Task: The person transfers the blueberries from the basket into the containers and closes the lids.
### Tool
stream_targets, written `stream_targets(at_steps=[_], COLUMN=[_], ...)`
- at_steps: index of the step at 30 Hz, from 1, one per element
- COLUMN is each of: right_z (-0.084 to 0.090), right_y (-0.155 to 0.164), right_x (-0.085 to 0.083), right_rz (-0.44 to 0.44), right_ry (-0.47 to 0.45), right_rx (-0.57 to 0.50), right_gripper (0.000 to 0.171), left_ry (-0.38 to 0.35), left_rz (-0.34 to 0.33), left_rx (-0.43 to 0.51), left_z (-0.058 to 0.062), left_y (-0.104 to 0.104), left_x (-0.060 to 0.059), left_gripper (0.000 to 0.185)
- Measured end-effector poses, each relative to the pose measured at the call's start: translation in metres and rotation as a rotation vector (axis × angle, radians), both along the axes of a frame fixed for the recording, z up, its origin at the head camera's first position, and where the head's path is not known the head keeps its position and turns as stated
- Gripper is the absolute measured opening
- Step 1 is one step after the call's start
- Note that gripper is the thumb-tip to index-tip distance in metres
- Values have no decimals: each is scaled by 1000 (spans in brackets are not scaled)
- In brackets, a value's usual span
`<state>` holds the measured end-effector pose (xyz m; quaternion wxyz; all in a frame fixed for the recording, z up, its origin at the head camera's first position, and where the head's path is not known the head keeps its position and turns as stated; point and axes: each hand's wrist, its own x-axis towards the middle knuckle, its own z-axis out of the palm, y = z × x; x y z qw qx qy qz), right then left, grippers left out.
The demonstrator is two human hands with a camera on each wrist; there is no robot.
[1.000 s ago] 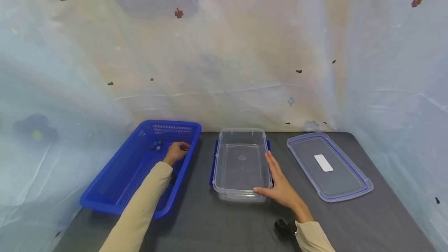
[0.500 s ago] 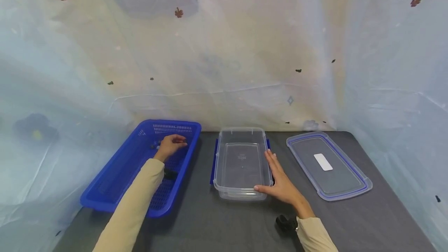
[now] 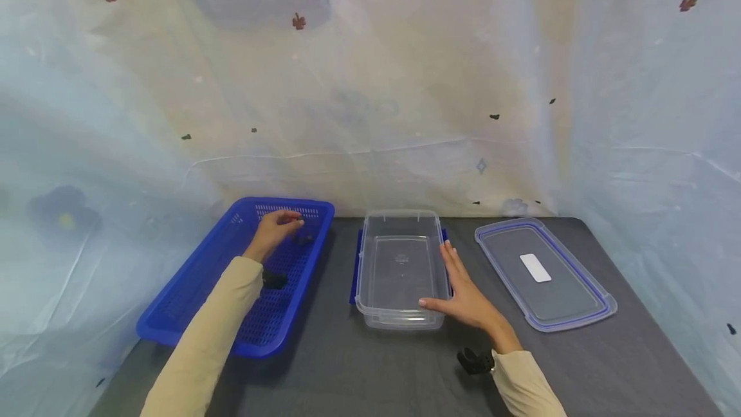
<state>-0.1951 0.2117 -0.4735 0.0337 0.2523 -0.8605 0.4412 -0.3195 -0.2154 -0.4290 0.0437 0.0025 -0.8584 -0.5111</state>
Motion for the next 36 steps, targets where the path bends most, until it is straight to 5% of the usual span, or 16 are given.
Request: stream_targets(at_steps=[14, 23, 36], right_z=[4, 0, -7], right_y=[-10, -8, -2], right_x=[0, 0, 3], right_rz=[-32, -71, -43], right_ry=[-15, 68, 82], right_rx=[78, 67, 73], right_gripper=[126, 97, 97], left_ry=[49, 99, 180], left_rz=[-77, -156, -249], left_rx=[96, 50, 14], left_z=[34, 50, 64], left_y=[9, 25, 64], left_x=[8, 20, 31], left_gripper=[31, 34, 30])
